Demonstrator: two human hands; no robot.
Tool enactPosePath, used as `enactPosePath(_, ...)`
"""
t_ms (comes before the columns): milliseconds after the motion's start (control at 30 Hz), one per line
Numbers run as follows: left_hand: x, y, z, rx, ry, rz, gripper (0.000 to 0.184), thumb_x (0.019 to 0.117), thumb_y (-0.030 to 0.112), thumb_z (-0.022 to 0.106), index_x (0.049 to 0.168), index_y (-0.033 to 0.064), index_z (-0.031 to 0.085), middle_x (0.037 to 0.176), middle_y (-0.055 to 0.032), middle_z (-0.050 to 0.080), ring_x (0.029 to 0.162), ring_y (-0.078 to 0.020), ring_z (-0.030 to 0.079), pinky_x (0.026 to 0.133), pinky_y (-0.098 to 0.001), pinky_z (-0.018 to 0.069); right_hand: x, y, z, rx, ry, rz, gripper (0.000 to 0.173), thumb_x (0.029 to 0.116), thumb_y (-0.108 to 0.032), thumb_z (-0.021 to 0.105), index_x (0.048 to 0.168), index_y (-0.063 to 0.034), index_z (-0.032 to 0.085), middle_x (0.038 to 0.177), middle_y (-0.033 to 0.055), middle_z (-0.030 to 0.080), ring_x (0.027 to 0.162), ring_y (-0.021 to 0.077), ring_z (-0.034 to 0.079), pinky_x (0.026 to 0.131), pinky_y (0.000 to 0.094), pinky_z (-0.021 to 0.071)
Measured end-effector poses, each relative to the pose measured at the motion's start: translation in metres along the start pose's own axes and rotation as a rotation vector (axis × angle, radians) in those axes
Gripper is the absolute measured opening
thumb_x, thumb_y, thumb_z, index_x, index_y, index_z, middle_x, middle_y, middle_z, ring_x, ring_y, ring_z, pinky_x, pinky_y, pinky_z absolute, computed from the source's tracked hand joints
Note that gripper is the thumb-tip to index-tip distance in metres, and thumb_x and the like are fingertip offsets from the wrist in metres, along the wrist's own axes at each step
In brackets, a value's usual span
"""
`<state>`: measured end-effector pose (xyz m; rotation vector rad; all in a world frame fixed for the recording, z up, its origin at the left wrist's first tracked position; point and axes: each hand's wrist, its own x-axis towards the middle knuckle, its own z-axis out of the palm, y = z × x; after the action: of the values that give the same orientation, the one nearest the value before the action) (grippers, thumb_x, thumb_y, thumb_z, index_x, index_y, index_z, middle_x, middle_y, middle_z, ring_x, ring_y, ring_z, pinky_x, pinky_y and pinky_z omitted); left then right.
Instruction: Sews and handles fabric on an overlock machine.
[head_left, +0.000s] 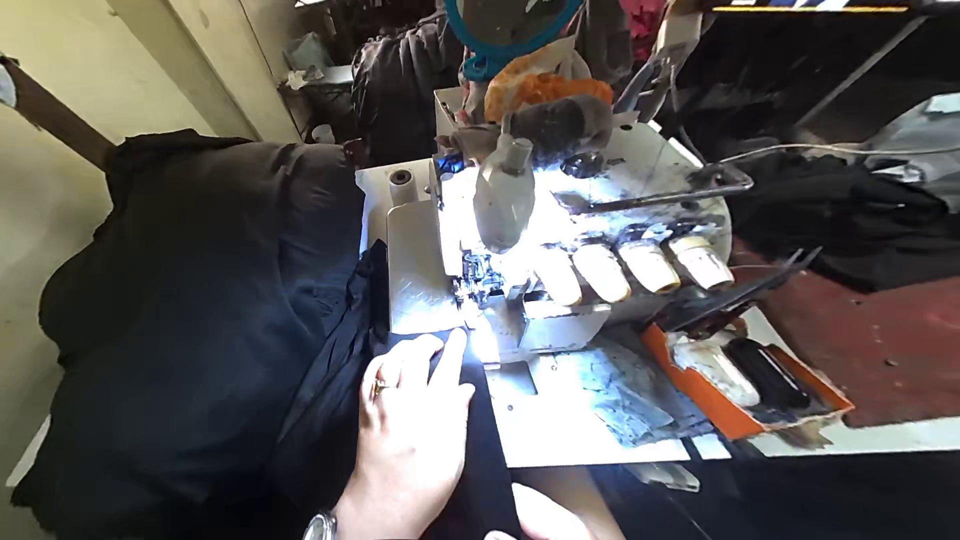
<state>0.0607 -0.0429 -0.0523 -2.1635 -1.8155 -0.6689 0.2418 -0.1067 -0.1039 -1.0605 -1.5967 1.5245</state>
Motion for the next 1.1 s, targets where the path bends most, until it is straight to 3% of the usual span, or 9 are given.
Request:
enactPosePath(133, 0.032, -0.018, 0.006, -0.079, -0.151, -0.037, 0.045, 0.1023, 0.037, 0.045, 0.139, 0.022, 0.066, 0.129, -0.011, 0.067, 0.125, -0.033, 0.06, 0.102, -0.0557, 0.0473, 0.018, -0.023, -0.004, -0.051, 0.106, 0.033, 0.017, 0.0967, -0.012, 0.066, 0.09, 0.0026, 0.073, 0.086, 0.007, 0.072, 0.082, 0.0064, 0.069, 0.077, 0.0272, 0.0584)
enactPosePath(267, 0.075, -0.029, 0.015, -0.162, -0.173, -0.005, 0.037, 0.1039, 0.028, 0.05, 0.131, 0.0109, 0.069, 0.131, -0.0192, 0.061, 0.126, -0.0394, 0.055, 0.101, -0.059, 0.0468, 0.052, -0.027, -0.007, -0.127, 0.278, -0.048, 0.017, 0.095, -0.02, 0.067, 0.087, -0.0062, 0.074, 0.085, -0.0025, 0.07, 0.08, -0.002, 0.066, 0.073, 0.0187, 0.0567)
enactPosePath(433, 0.104, -0.037, 0.018, -0.197, -0.21, 0.006, 0.03, 0.0979, 0.019, 0.058, 0.12, 0.0058, 0.073, 0.132, -0.0238, 0.059, 0.128, -0.0413, 0.054, 0.101, -0.0595, 0.046, 0.051, -0.023, 0.0, -0.086, 0.233, -0.025, 0.018, 0.094, -0.019, 0.069, 0.082, -0.0052, 0.072, 0.082, -0.0018, 0.068, 0.079, -0.0007, 0.064, 0.072, 0.0197, 0.0552)
enactPosePath(533, 0.128, -0.051, 0.035, -0.195, -0.249, -0.082, 0.041, 0.0995, 0.02, 0.052, 0.138, 0.0166, 0.065, 0.142, -0.0184, 0.055, 0.134, -0.0372, 0.05, 0.106, -0.0561, 0.0431, 0.04, -0.019, 0.006, -0.036, 0.183, 0.021, 0.016, 0.0937, -0.016, 0.07, 0.084, -0.0036, 0.073, 0.083, -0.001, 0.068, 0.08, 0.0001, 0.064, 0.073, 0.0205, 0.0553)
enactPosePath(633, 0.135, -0.056, 0.037, -0.191, -0.065, -0.114, 0.032, 0.0988, 0.01, 0.055, 0.127, 0.0066, 0.07, 0.133, -0.0198, 0.06, 0.126, -0.0385, 0.055, 0.105, -0.054, 0.0464, 0.03, -0.015, 0.009, -0.045, 0.153, -0.018, 0.015, 0.0934, -0.015, 0.07, 0.082, -0.005, 0.071, 0.077, -0.0027, 0.066, 0.072, -0.0018, 0.061, 0.067, 0.0179, 0.0524)
enactPosePath(767, 0.038, -0.017, 0.002, -0.429, 0.261, 0.038, 0.018, 0.0967, 0.02, 0.061, 0.103, 0.0046, 0.069, 0.107, -0.0111, 0.067, 0.106, -0.0238, 0.064, 0.092, -0.0406, 0.0536, -0.002, -0.019, 0.01, -0.309, 0.02, -0.133, 0.015, 0.0947, -0.01, 0.067, 0.093, 0.0028, 0.075, 0.088, 0.0149, 0.072, 0.085, 0.0212, 0.071, 0.081, 0.0355, 0.0581)
enactPosePath(867, -0.081, 0.024, -0.005, -0.841, -0.046, -0.207, 0.046, 0.0926, 0.038, 0.073, 0.105, -0.0048, 0.063, 0.102, -0.0187, 0.066, 0.094, -0.0218, 0.065, 0.08, -0.0332, 0.0554, -0.033, -0.003, 0.017, -0.418, -0.108, -0.148, 0.017, 0.0975, -0.007, 0.063, 0.101, 0.0042, 0.075, 0.094, 0.0204, 0.074, 0.094, 0.0342, 0.072, 0.089, 0.0494, 0.0573)
enactPosePath(967, -0.15, 0.038, 0.01, -1.208, -0.359, -0.645, 0.049, 0.0947, 0.022, 0.069, 0.125, -0.0127, 0.052, 0.125, -0.0244, 0.059, 0.116, -0.0232, 0.06, 0.1, -0.038, 0.0505, -0.059, 0.007, 0.023, -0.398, -0.17, -0.14, 0.018, 0.095, 0.003, 0.058, 0.102, 0.0037, 0.075, 0.093, 0.0203, 0.073, 0.093, 0.0344, 0.072, 0.089, 0.0476, 0.0568)
enactPosePath(1100, -0.173, 0.031, 0.029, -1.485, -0.321, -0.694, 0.015, 0.1021, 0.005, 0.051, 0.105, -0.0021, 0.063, 0.1, -0.0017, 0.064, 0.093, -0.0024, 0.062, 0.087, -0.0223, 0.0537, -0.082, -0.001, 0.029, -0.16, -0.07, -0.021, 0.025, 0.0947, 0.007, 0.056, 0.115, 0.0066, 0.071, 0.11, 0.019, 0.073, 0.101, 0.0222, 0.071, 0.093, 0.0361, 0.0571)
